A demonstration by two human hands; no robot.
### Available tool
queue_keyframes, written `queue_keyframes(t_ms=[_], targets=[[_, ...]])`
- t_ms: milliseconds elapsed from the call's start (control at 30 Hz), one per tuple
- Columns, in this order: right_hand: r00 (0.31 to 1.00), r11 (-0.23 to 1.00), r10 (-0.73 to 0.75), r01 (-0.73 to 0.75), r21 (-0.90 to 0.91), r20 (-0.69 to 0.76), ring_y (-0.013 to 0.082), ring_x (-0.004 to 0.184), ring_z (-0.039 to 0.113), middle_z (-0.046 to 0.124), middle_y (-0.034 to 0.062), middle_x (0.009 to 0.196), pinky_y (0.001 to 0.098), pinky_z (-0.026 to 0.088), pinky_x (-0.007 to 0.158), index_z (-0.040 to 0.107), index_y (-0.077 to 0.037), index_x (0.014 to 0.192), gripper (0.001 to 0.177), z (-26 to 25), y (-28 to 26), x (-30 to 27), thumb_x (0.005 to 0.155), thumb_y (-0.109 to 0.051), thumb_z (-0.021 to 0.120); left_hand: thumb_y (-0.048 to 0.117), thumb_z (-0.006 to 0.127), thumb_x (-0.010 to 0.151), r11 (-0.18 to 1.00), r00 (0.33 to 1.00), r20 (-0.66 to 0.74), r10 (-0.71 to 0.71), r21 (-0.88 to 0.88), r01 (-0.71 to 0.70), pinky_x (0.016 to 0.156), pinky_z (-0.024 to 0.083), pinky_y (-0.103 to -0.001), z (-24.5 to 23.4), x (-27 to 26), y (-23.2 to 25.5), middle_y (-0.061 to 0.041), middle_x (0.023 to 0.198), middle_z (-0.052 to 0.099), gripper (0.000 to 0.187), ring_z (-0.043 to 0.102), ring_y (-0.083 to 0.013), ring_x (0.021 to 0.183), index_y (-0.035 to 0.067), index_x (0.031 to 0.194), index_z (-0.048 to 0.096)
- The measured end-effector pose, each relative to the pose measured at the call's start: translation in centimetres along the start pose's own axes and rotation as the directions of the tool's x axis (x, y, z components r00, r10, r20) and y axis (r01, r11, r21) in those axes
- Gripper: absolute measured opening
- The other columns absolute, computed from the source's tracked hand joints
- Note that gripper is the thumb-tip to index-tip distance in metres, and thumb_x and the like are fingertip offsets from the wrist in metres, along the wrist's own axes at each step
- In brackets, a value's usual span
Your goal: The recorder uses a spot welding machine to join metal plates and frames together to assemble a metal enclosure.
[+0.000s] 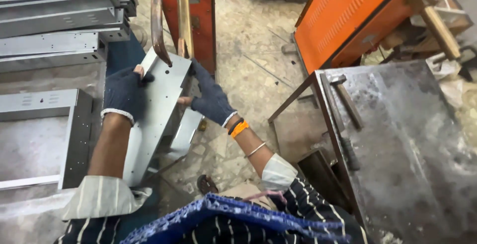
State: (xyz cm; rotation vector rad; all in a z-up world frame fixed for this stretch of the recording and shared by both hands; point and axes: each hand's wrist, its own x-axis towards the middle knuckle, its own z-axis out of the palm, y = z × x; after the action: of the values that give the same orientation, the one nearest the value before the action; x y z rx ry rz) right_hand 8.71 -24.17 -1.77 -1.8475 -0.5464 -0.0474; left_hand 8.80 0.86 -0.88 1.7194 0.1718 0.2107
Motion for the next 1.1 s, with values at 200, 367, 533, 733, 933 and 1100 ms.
queue_keyframes(t_ms=[200,367,533,733,933,1100], targets=[[0.998,0.985,-0.021,0.012,-0.173,-0.055,0.0382,0.148,0.044,0.042,0.0230,0.162,0.0436,0.043,0.117,0.023,-0.007,0.163,0.123,0.2,-0.4,0.2,0.070,-0.052,0.091,0.029,0.064,0.102,0.999,1.000,-0.021,-0.022,0.039,0.022,0.072,0.048,-0.026,0.7,0.0,1.2,-0.002,0.083,0.073,0.029,0.061,-0.0093,0.074,0.003,0.098,0.077],[0.996,0.974,0.011,-0.030,-0.225,-0.086,0.0382,0.144,0.049,0.044,0.0216,0.159,0.0437,0.045,0.114,0.023,-0.009,0.162,0.128,0.8,0.2,0.6,0.064,-0.052,0.094,0.029,0.065,0.105,0.994,0.999,-0.016,0.029,0.110,-0.027,0.067,0.044,-0.027,0.8,0.1,1.0,-0.004,0.078,0.068,0.035,0.056,-0.0095,0.070,-0.001,0.093,0.077],[0.999,0.985,0.024,-0.031,-0.168,-0.043,0.0387,0.141,0.050,0.047,0.0205,0.156,0.0439,0.046,0.112,0.025,-0.010,0.160,0.129,0.2,-0.7,1.8,0.060,-0.046,0.098,0.028,0.064,0.105,0.984,0.993,-0.033,0.109,0.145,-0.103,0.065,0.045,-0.027,0.8,0.7,0.5,-0.003,0.074,0.069,0.035,0.056,-0.0081,0.068,-0.001,0.091,0.077],[0.998,1.000,0.006,-0.006,-0.006,-0.055,0.0301,0.135,0.060,0.060,0.0148,0.145,0.0403,0.050,0.111,0.041,-0.010,0.153,0.115,0.6,-1.2,1.8,0.056,-0.028,0.101,0.028,0.066,0.105,0.992,0.994,-0.101,0.047,0.119,-0.035,0.063,0.043,-0.028,0.3,1.3,-0.1,-0.003,0.072,0.068,0.035,0.054,-0.0084,0.066,0.000,0.088,0.079],[0.995,1.000,0.014,-0.011,0.027,-0.097,0.0218,0.127,0.066,0.070,0.0106,0.135,0.0378,0.053,0.108,0.053,-0.007,0.144,0.098,0.8,2.1,3.0,0.060,-0.021,0.101,0.028,0.067,0.104,0.999,0.996,-0.094,-0.008,0.050,0.012,0.064,0.042,-0.028,0.8,1.7,1.0,-0.002,0.072,0.066,0.035,0.053,-0.0088,0.066,0.000,0.085,0.078],[0.995,0.980,-0.065,0.078,0.184,-0.071,0.0205,0.133,0.061,0.065,0.0117,0.140,0.0372,0.051,0.115,0.050,-0.004,0.146,0.098,1.7,3.5,4.0,0.063,-0.016,0.101,0.028,0.066,0.103,1.000,0.994,-0.107,-0.015,0.023,0.017,0.065,0.043,-0.028,0.6,2.5,0.3,-0.001,0.074,0.067,0.034,0.054,-0.0096,0.067,0.000,0.089,0.077]])
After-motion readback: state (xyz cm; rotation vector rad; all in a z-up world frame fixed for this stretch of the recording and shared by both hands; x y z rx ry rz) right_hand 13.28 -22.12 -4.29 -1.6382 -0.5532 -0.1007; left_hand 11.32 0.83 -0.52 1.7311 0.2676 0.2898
